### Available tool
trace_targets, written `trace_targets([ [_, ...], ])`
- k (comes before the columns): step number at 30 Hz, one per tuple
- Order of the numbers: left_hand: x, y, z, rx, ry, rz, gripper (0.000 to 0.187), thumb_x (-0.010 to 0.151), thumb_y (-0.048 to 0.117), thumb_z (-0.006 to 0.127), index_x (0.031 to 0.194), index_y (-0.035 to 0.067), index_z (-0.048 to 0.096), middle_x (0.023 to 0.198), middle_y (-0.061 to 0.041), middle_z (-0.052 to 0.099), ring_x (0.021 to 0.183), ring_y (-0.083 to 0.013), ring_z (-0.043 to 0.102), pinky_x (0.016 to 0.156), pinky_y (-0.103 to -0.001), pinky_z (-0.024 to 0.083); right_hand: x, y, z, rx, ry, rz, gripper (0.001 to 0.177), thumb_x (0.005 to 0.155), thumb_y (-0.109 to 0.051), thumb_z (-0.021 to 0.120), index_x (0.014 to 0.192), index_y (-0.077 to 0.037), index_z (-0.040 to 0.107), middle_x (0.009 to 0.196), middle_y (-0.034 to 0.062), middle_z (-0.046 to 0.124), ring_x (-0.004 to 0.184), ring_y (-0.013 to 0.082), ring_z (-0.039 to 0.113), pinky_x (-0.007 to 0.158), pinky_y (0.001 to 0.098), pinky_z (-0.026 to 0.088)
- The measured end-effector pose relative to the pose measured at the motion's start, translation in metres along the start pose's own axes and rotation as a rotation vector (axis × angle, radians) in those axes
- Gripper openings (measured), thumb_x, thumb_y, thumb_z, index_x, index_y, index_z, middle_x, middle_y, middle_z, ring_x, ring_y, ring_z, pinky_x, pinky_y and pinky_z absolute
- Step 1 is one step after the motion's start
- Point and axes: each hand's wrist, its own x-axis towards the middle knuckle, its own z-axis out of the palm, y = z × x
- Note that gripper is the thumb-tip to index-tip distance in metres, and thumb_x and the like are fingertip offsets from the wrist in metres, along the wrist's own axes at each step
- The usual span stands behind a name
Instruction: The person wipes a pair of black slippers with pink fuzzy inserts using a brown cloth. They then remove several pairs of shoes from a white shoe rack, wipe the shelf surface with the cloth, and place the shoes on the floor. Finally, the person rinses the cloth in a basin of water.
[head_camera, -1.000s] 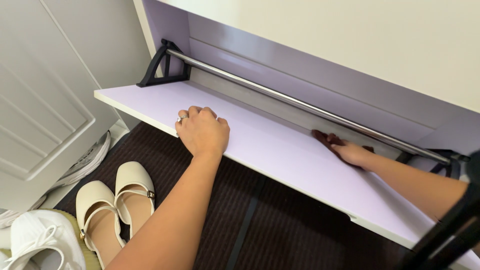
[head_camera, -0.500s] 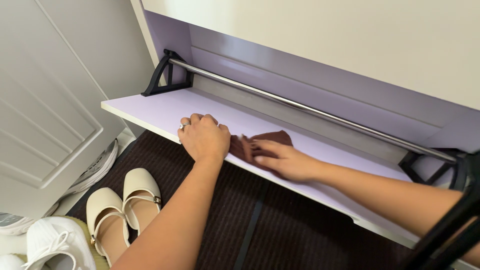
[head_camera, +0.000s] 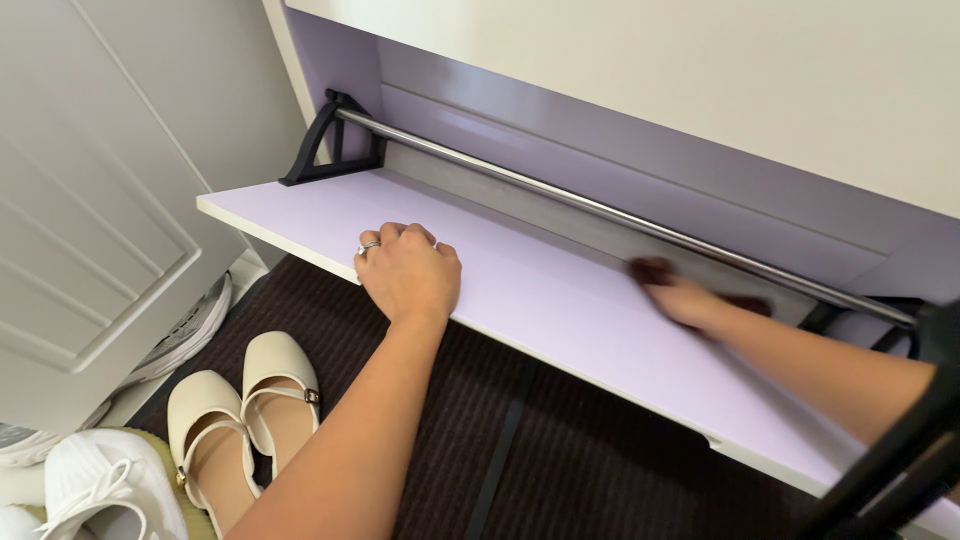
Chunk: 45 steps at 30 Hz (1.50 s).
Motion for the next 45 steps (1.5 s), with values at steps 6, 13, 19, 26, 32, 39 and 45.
trace_targets([
  [6, 0.001, -0.004, 0.003, 0.018, 0.03, 0.014, 0.017, 0.083, 0.022, 0.069, 0.091, 0.012, 0.081, 0.108, -0.008, 0.072, 0.108, -0.0309, 0.058, 0.091, -0.045, 0.043, -0.088, -0.151, 0.07, 0.013, -0.055, -0.615, 0.06, 0.097, -0.041, 0.055, 0.149, -0.01, 0.048, 0.155, 0.017, 0.048, 0.144, 0.0332, 0.044, 0.119, 0.0413, 0.034],
  [13, 0.001, -0.007, 0.009, 0.01, 0.053, 0.018, 0.016, 0.081, 0.022, 0.07, 0.088, 0.013, 0.081, 0.106, -0.008, 0.072, 0.108, -0.0318, 0.057, 0.089, -0.046, 0.043, -0.169, -0.053, -0.002, 0.046, -0.17, -0.334, 0.065, 0.093, -0.036, 0.054, 0.155, -0.019, 0.047, 0.142, 0.0102, 0.058, 0.135, 0.0256, 0.057, 0.113, 0.0387, 0.043],
  [19, 0.0, -0.005, 0.009, 0.021, 0.057, 0.017, 0.015, 0.082, 0.022, 0.07, 0.088, 0.013, 0.081, 0.105, -0.008, 0.072, 0.108, -0.0321, 0.057, 0.091, -0.046, 0.043, -0.177, 0.045, -0.075, -0.198, 0.281, 0.122, 0.051, 0.082, -0.018, 0.076, 0.133, -0.014, 0.069, 0.115, 0.0113, 0.078, 0.105, 0.027, 0.077, 0.098, 0.0396, 0.061],
  [26, -0.001, 0.003, 0.006, 0.042, 0.029, 0.0, 0.014, 0.082, 0.023, 0.072, 0.087, 0.014, 0.082, 0.105, -0.009, 0.073, 0.109, -0.0322, 0.058, 0.094, -0.044, 0.043, -0.168, 0.03, -0.109, -0.649, 0.833, -0.802, 0.054, 0.078, -0.007, 0.073, 0.131, -0.012, 0.063, 0.128, 0.0214, 0.062, 0.115, 0.0384, 0.06, 0.098, 0.0457, 0.05],
  [32, -0.003, -0.004, 0.007, 0.031, 0.06, 0.001, 0.017, 0.08, 0.026, 0.074, 0.087, 0.012, 0.081, 0.104, -0.01, 0.073, 0.107, -0.0326, 0.058, 0.092, -0.045, 0.044, -0.144, 0.01, -0.086, -0.728, 0.68, -0.587, 0.075, 0.072, -0.005, 0.069, 0.145, -0.012, 0.053, 0.123, 0.0198, 0.062, 0.114, 0.0413, 0.059, 0.098, 0.0532, 0.047],
  [39, -0.001, 0.0, 0.0, 0.069, 0.038, -0.01, 0.02, 0.08, 0.029, 0.074, 0.088, 0.012, 0.082, 0.106, -0.011, 0.072, 0.108, -0.0328, 0.057, 0.092, -0.045, 0.043, -0.046, -0.084, -0.036, -0.595, 0.667, -0.725, 0.065, 0.076, -0.008, 0.07, 0.139, -0.01, 0.057, 0.112, 0.0183, 0.065, 0.106, 0.0413, 0.063, 0.088, 0.052, 0.052],
  [45, 0.0, 0.001, 0.002, 0.067, -0.013, -0.024, 0.022, 0.08, 0.029, 0.073, 0.09, 0.011, 0.081, 0.106, -0.01, 0.071, 0.109, -0.0318, 0.057, 0.093, -0.044, 0.043, 0.008, -0.195, -0.002, -0.471, 0.565, -0.676, 0.048, 0.083, -0.013, 0.072, 0.129, -0.015, 0.059, 0.113, 0.0161, 0.066, 0.106, 0.0405, 0.062, 0.088, 0.0528, 0.05],
])
